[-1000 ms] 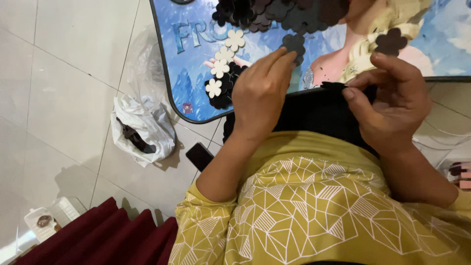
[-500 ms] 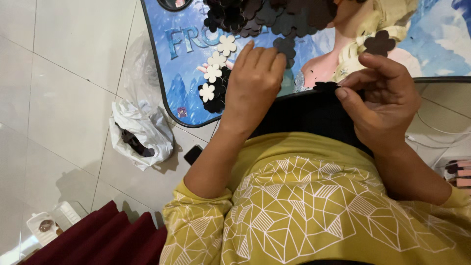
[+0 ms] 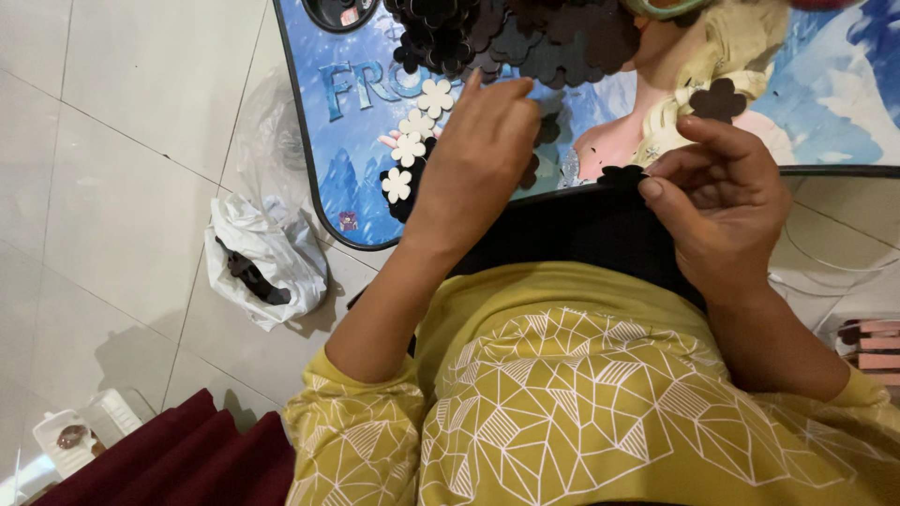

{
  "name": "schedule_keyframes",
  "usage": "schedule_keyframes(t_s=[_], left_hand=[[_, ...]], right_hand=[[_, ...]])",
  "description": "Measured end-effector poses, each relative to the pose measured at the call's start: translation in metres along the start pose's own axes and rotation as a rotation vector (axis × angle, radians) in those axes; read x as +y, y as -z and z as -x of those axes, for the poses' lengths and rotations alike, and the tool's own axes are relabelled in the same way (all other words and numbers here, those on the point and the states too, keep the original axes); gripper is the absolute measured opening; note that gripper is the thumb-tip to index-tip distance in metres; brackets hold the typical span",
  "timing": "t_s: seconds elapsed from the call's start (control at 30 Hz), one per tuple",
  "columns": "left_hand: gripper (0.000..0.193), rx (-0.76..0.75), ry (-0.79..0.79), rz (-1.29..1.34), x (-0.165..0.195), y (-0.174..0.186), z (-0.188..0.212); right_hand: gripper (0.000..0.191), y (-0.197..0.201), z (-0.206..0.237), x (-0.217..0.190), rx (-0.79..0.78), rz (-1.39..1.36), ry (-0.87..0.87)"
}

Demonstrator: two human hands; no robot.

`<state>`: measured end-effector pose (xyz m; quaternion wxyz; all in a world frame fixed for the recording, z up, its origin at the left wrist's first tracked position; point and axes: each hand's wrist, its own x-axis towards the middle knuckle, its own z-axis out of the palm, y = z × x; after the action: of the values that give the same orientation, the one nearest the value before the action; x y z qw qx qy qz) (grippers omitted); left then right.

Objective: The person sits on the floor with a lap desk covered in black and white foam flower cutouts. They pick up flower pieces, press and align layered petals together to build foam flowers, and set finished flowers onto a growing pile on the desk, repeating the assembly one flower at a time.

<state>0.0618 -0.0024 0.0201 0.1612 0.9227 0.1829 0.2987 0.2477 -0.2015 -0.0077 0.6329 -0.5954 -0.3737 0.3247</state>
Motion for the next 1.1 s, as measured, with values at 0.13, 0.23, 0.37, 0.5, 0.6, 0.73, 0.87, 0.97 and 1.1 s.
schedule_keyframes(t_s=[0.13,0.23,0.37,0.5,0.6,0.73,0.87,0.97,1.1], left_hand=[[0.010,0.018,0.353,0.425,0.019,0.025,0.023],[0.009,-0.146,0.789,1.134,0.023,0.026,0.040],[0.009,-0.166,0.726,1.494,0.025,0.005,0.061],[0.008,-0.285,0.672,1.521,0.026,-0.006,0.081],[0.008,-0.314,0.713,1.565,0.032,-0.009,0.085],[0.011,-0.272,0.934,1.641,0.044,-0.007,0.085],[0.028,-0.190,1.017,1.736,0.052,-0.008,0.085],[0.034,-0.174,0.989,1.742,0.056,-0.013,0.091],[0.031,-0.093,0.946,1.776,0.059,-0.027,0.098]], right_hand=[[0.049,0.003,-0.003,-0.005,-0.029,-0.192,-0.080],[0.052,0.001,-0.005,-0.013,-0.204,-0.366,-0.064],[0.052,-0.001,-0.007,-0.025,-0.387,-0.360,-0.071],[0.045,-0.007,-0.005,-0.024,-0.368,-0.437,-0.243],[0.042,-0.008,-0.002,-0.020,-0.336,-0.451,-0.415],[0.041,-0.011,0.000,-0.015,-0.292,-0.492,-0.481],[0.040,-0.012,-0.001,-0.014,-0.233,-0.466,-0.492],[0.041,-0.015,-0.001,-0.012,-0.244,-0.446,-0.476],[0.041,-0.015,-0.002,-0.011,-0.257,-0.435,-0.465]])
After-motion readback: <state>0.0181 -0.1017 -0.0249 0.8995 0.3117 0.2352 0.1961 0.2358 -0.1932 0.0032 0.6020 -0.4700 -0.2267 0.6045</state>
